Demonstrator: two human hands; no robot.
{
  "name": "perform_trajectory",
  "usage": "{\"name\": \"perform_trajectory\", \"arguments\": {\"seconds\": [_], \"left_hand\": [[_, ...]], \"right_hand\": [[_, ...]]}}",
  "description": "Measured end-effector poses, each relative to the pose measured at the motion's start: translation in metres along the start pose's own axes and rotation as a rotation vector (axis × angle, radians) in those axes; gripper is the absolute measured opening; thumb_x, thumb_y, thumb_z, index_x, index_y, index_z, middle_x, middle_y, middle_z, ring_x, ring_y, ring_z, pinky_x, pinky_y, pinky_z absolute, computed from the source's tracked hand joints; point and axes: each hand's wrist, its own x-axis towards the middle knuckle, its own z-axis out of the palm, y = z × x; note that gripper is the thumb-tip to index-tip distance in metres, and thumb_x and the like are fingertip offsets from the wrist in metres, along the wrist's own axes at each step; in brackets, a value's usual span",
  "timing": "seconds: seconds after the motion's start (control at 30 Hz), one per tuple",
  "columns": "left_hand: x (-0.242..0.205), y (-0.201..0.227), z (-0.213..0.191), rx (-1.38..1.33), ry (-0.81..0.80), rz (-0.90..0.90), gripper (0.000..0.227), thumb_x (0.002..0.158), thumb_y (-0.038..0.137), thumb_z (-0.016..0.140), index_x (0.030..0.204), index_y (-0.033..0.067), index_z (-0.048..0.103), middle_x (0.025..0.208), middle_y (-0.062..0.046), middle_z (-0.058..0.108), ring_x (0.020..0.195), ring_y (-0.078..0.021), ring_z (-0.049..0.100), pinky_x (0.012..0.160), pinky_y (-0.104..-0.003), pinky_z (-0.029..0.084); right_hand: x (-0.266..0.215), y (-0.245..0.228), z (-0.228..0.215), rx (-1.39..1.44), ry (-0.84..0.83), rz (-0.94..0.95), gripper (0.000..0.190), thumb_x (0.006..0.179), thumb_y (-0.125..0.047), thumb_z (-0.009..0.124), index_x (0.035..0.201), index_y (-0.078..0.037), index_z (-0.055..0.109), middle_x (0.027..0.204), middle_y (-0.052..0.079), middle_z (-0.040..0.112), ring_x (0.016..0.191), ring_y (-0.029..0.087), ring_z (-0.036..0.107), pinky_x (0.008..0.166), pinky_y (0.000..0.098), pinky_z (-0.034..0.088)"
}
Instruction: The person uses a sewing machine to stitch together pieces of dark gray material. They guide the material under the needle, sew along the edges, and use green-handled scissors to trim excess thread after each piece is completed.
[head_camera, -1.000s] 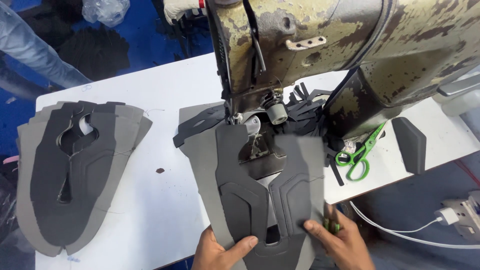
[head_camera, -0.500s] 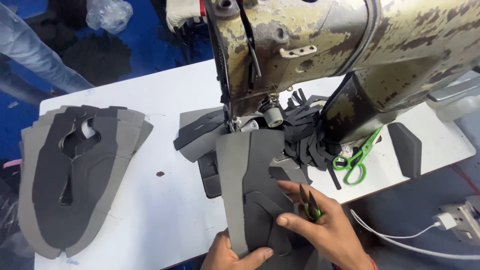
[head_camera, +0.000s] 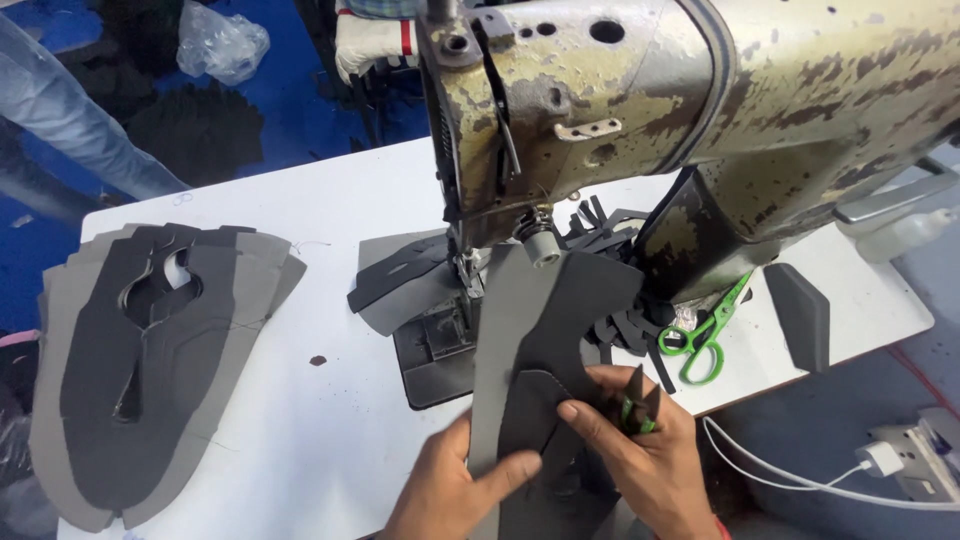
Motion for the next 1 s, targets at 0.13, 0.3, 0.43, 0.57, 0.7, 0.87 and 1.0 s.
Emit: {"name": "perform_trajectory", "arguments": {"seconds": [0.13,0.3,0.43,0.57,0.7,0.87,1.0], "left_hand": [[-0.001,0.039,0.003,-0.193,0.111,0.0,0.048,0.083,0.023,0.078,0.125,0.0022,0.068,0.113,-0.008,0.08,0.105,-0.0139,0.072,0.093,-0.031,0.056],[0.006,0.041,0.006,0.032,0.259,0.078,0.048,0.083,0.027,0.078,0.124,0.0047,0.07,0.106,-0.009,0.081,0.098,-0.0137,0.077,0.087,-0.03,0.058],[0.011,0.037,-0.001,0.076,0.241,0.232,0.045,0.084,0.028,0.078,0.119,0.0015,0.069,0.105,-0.011,0.081,0.097,-0.0175,0.076,0.086,-0.032,0.057],[0.02,0.042,-0.015,0.205,0.206,0.165,0.04,0.083,0.033,0.077,0.108,0.0021,0.074,0.094,-0.011,0.082,0.086,-0.0199,0.081,0.079,-0.033,0.06],[0.038,0.051,-0.042,0.183,0.066,0.27,0.037,0.079,0.029,0.077,0.104,0.0014,0.075,0.094,-0.01,0.082,0.086,-0.0187,0.079,0.08,-0.032,0.06],[0.076,0.051,-0.073,0.234,-0.175,0.031,0.036,0.076,0.028,0.079,0.099,0.0006,0.079,0.088,-0.008,0.081,0.083,-0.0163,0.076,0.079,-0.03,0.057],[0.107,0.045,-0.091,-0.071,-0.419,-0.123,0.038,0.077,0.022,0.082,0.101,-0.0065,0.077,0.088,-0.009,0.076,0.082,-0.021,0.069,0.078,-0.034,0.054]], "right_hand": [[-0.01,0.021,0.014,0.006,0.052,-0.154,0.032,0.078,-0.002,0.083,0.108,0.003,0.072,0.083,0.002,0.074,0.074,0.007,0.065,0.066,0.0224,0.054],[-0.018,0.056,0.019,0.012,0.153,-0.088,0.031,0.077,0.002,0.086,0.105,0.003,0.073,0.077,0.008,0.071,0.069,0.01,0.062,0.061,0.0247,0.049],[-0.019,0.056,0.027,0.174,0.135,-0.078,0.03,0.078,0.003,0.081,0.105,0.003,0.068,0.084,0.008,0.075,0.075,0.011,0.07,0.066,0.0244,0.055],[-0.015,0.047,0.034,0.195,0.105,-0.011,0.026,0.079,0.001,0.08,0.103,0.004,0.069,0.082,0.01,0.077,0.073,0.011,0.071,0.063,0.0235,0.055],[-0.003,0.047,0.03,0.119,-0.027,0.338,0.023,0.079,-0.009,0.084,0.09,0.001,0.067,0.051,0.005,0.051,0.037,0.013,0.046,0.036,0.0278,0.032],[0.015,0.053,0.036,0.072,-0.204,0.323,0.024,0.081,-0.013,0.085,0.078,0.003,0.068,0.047,0.003,0.053,0.035,0.012,0.047,0.035,0.0282,0.032],[0.026,0.015,0.06,0.136,-0.202,0.387,0.013,0.078,-0.014,0.08,0.083,-0.003,0.074,0.049,0.0,0.056,0.034,0.011,0.047,0.034,0.0278,0.032]]}}
